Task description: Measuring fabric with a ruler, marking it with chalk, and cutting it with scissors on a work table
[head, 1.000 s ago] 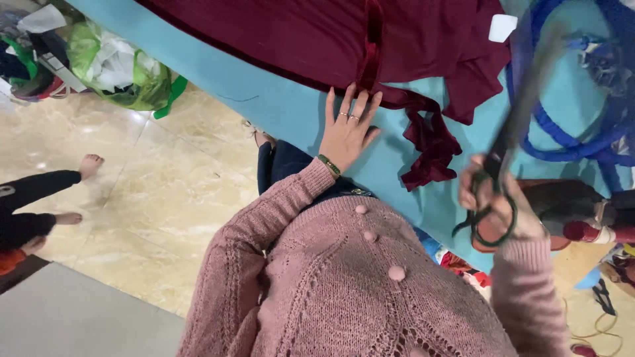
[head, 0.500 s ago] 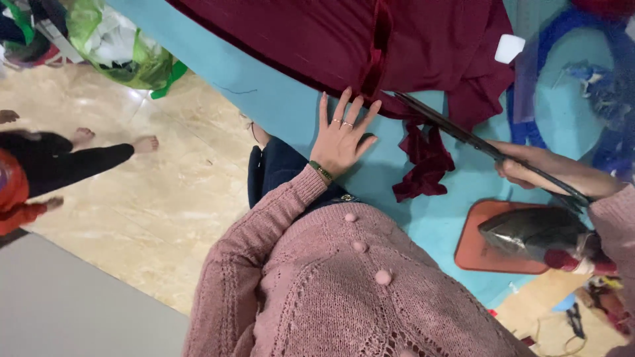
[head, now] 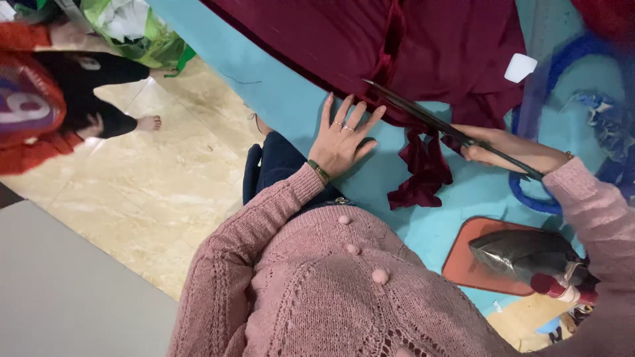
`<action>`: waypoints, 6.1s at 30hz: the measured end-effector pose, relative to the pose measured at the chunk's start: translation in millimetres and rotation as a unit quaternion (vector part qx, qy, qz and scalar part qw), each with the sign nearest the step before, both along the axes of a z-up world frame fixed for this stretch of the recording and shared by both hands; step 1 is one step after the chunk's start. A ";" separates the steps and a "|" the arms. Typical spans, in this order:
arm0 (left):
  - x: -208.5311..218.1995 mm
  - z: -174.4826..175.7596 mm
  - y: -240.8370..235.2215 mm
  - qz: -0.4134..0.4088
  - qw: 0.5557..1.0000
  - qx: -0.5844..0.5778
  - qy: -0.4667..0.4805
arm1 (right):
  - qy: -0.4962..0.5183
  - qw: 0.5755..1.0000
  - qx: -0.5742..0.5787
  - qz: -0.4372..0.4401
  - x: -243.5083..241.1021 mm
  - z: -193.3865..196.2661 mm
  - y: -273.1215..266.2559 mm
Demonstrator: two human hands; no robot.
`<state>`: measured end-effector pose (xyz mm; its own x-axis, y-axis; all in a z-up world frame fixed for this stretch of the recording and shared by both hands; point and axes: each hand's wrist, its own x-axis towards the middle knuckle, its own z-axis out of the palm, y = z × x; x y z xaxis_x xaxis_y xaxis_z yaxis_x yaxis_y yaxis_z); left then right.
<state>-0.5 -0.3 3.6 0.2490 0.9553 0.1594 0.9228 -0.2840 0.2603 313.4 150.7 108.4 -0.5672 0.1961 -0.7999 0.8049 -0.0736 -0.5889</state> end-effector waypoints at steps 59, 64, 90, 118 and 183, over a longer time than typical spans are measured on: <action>2.4 -24.4 0.5 0.006 0.999 0.049 0.021 | 0.000 0.992 0.114 0.058 -20.8 -30.3 9.5; 2.8 -21.9 1.9 0.010 0.998 0.049 0.028 | -0.012 0.998 0.066 0.015 -25.0 -21.6 6.0; 5.5 -27.5 1.2 0.007 0.997 0.079 0.013 | 0.017 0.999 0.031 -0.017 -19.8 -30.2 6.8; 2.7 -20.0 -0.2 -0.004 0.999 0.048 0.005 | 0.047 0.981 0.138 0.130 -31.6 -36.4 10.7; 8.1 -46.6 3.5 0.007 0.985 0.131 -0.112 | -0.027 0.996 0.083 -0.030 -124.1 -53.8 11.0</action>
<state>7.6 3.3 -43.1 0.1660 0.8769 0.4511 0.8548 -0.3560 0.3777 189.4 161.7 54.6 -0.5071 0.3606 -0.7828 0.8333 -0.0271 -0.5522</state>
